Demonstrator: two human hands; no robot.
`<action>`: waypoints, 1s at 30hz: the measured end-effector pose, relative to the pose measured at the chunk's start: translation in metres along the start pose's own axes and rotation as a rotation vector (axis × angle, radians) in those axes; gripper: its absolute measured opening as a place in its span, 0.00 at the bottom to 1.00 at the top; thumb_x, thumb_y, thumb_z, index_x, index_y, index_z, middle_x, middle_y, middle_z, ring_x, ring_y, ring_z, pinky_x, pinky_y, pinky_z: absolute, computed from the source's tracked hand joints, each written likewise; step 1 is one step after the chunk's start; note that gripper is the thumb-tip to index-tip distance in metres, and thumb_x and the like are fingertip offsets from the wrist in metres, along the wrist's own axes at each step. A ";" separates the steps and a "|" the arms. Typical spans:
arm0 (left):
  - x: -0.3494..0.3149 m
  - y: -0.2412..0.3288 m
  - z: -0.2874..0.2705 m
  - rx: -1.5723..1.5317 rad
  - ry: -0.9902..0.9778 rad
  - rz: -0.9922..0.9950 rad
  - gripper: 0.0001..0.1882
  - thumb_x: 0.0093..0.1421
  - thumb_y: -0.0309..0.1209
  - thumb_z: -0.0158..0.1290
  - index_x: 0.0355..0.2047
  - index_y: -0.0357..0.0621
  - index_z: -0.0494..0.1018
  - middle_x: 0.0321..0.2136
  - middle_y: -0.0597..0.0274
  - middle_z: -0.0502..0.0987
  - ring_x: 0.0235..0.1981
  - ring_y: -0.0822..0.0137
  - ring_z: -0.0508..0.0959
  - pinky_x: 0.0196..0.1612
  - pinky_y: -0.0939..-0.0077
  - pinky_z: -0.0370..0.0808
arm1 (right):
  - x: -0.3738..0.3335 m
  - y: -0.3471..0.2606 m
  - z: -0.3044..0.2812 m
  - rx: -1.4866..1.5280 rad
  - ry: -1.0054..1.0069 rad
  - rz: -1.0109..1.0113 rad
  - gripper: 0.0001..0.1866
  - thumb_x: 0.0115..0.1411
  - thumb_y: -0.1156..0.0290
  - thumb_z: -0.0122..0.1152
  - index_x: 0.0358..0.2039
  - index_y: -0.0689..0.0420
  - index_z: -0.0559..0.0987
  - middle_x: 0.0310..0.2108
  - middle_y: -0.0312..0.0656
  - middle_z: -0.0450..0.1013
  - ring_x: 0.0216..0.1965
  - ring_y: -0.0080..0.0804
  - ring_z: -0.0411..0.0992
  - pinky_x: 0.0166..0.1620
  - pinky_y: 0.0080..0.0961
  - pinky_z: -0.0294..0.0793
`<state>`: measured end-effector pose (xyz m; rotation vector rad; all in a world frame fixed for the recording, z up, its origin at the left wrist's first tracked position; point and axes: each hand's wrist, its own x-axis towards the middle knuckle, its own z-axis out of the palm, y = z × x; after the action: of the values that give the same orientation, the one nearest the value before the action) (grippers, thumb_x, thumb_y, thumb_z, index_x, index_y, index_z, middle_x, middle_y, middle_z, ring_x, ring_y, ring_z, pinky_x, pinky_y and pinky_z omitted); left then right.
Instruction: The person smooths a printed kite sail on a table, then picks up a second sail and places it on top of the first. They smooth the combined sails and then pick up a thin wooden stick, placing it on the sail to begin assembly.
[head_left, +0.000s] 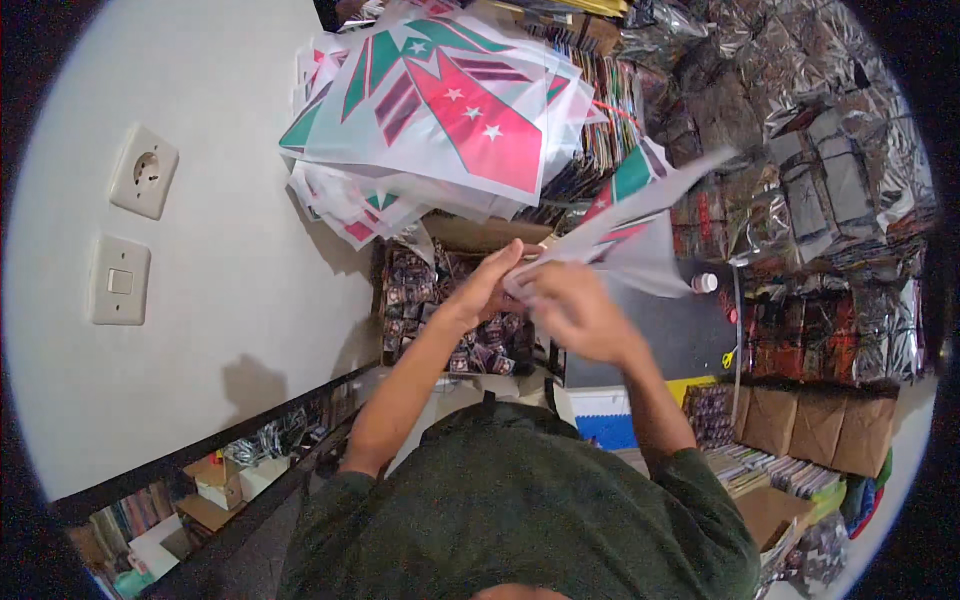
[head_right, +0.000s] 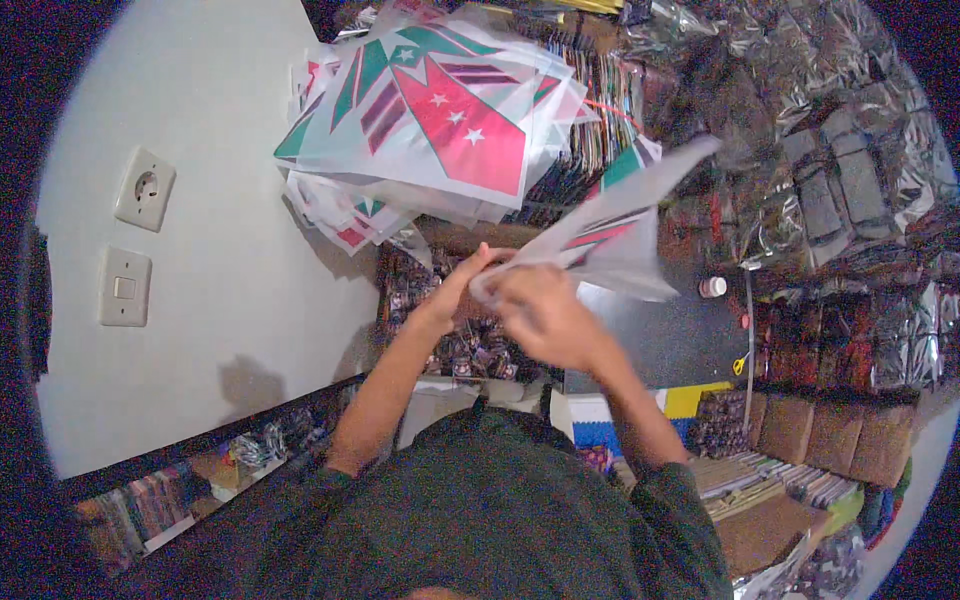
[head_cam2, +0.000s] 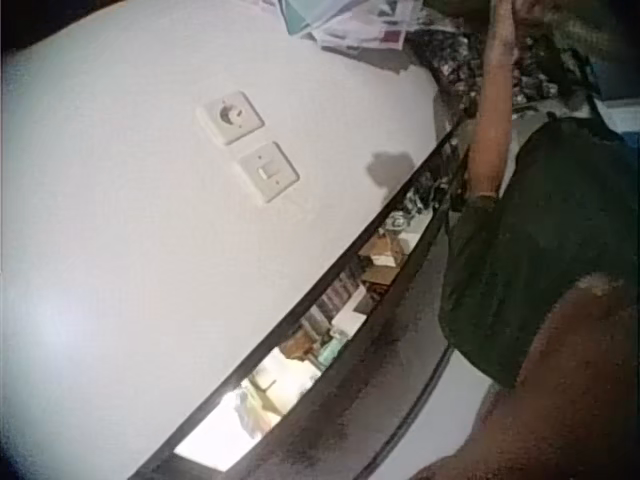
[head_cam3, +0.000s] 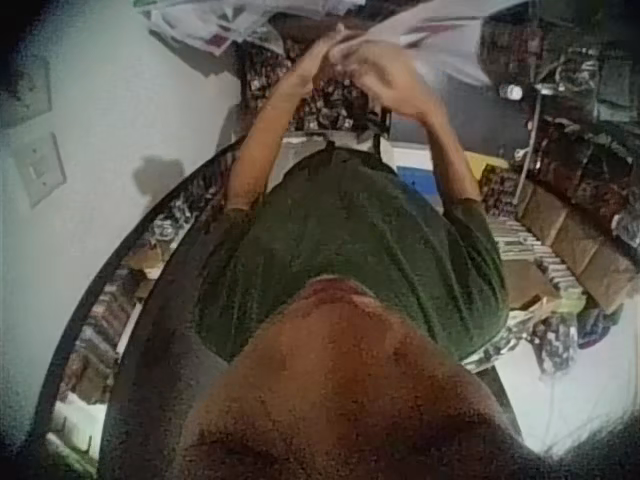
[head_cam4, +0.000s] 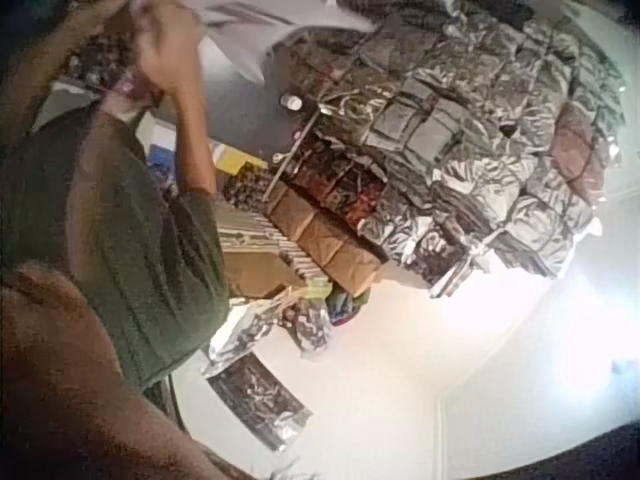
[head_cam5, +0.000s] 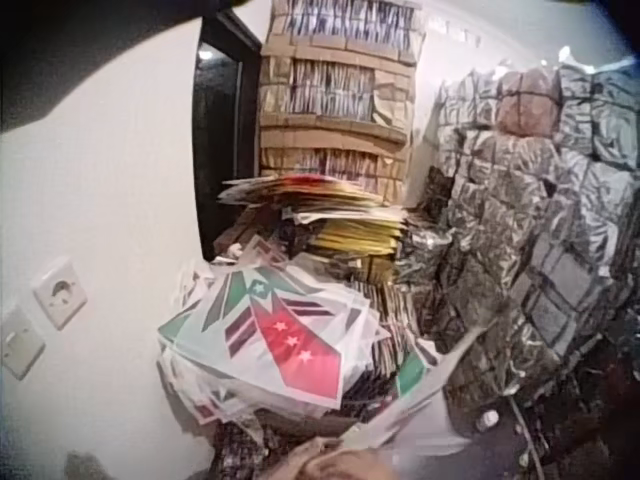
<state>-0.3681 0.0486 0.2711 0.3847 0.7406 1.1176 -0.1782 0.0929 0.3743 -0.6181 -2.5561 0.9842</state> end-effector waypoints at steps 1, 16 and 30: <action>0.004 -0.010 -0.009 -0.113 -0.073 -0.037 0.31 0.67 0.49 0.57 0.63 0.46 0.66 0.50 0.59 0.79 0.44 0.66 0.81 0.44 0.71 0.79 | -0.002 -0.002 0.023 -0.081 -0.138 0.042 0.10 0.61 0.65 0.56 0.41 0.54 0.77 0.46 0.44 0.76 0.58 0.46 0.69 0.66 0.61 0.52; -0.016 -0.091 -0.040 0.159 0.183 -0.092 0.22 0.71 0.43 0.52 0.58 0.40 0.72 0.46 0.59 0.81 0.43 0.65 0.82 0.47 0.66 0.81 | -0.089 0.035 0.106 -0.075 0.083 0.272 0.14 0.64 0.56 0.63 0.37 0.54 0.79 0.42 0.42 0.78 0.51 0.46 0.73 0.62 0.53 0.60; -0.002 -0.140 0.005 0.128 0.150 -0.097 0.28 0.72 0.42 0.50 0.65 0.37 0.65 0.58 0.58 0.75 0.58 0.64 0.74 0.62 0.65 0.70 | -0.200 0.200 0.066 1.088 0.625 1.067 0.56 0.53 0.53 0.78 0.70 0.61 0.51 0.63 0.45 0.66 0.58 0.39 0.68 0.57 0.38 0.70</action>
<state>-0.2715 -0.0101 0.1875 0.3714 0.9564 1.0183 0.0176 0.0889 0.1590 -1.5626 -0.7767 1.8241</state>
